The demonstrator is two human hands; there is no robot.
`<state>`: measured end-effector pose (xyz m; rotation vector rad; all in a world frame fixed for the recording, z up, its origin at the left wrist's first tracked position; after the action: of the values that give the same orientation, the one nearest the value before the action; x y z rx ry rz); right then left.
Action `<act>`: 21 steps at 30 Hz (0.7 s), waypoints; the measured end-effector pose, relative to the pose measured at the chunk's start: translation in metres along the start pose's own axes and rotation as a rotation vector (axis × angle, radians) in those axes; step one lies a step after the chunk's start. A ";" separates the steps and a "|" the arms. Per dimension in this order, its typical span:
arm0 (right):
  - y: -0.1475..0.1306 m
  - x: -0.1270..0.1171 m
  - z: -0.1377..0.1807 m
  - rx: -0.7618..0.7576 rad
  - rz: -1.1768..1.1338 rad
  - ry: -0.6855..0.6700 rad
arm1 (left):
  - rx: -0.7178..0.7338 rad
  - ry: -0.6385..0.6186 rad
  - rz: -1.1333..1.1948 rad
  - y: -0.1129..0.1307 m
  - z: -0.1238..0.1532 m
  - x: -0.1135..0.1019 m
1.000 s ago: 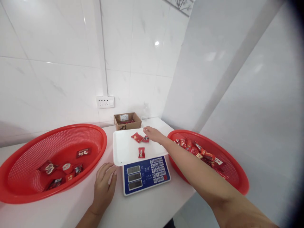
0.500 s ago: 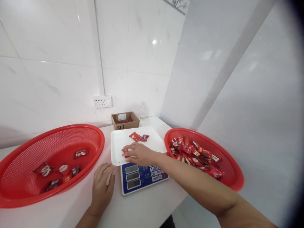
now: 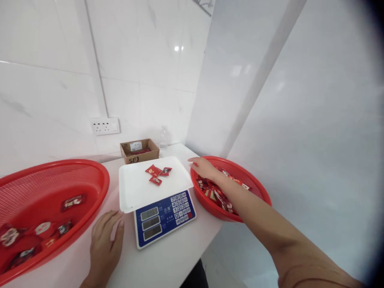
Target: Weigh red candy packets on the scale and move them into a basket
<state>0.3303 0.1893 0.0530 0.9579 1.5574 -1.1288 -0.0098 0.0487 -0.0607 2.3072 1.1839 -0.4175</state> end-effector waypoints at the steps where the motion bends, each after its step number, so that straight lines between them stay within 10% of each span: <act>1: 0.021 -0.003 0.008 0.060 0.029 -0.033 | -0.007 -0.006 -0.002 0.000 0.000 0.000; 8: 0.096 0.016 0.056 0.378 0.168 -0.176 | -0.030 -0.019 -0.011 0.002 -0.001 0.004; 21: 0.085 -0.004 0.035 0.290 -0.117 0.033 | -0.048 -0.025 -0.005 0.000 0.000 0.004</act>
<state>0.4194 0.1777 0.0342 1.0906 1.5183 -1.4562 -0.0077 0.0517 -0.0632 2.2524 1.1754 -0.4142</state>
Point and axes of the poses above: each hand's wrist, its own z-axis away from the middle knuckle, its own x-axis out of the palm, y = z × x, the point moved 1 cm from there along -z, towards the middle knuckle, and after that the axes turned 2 degrees about -y, right-handed, at the moved point
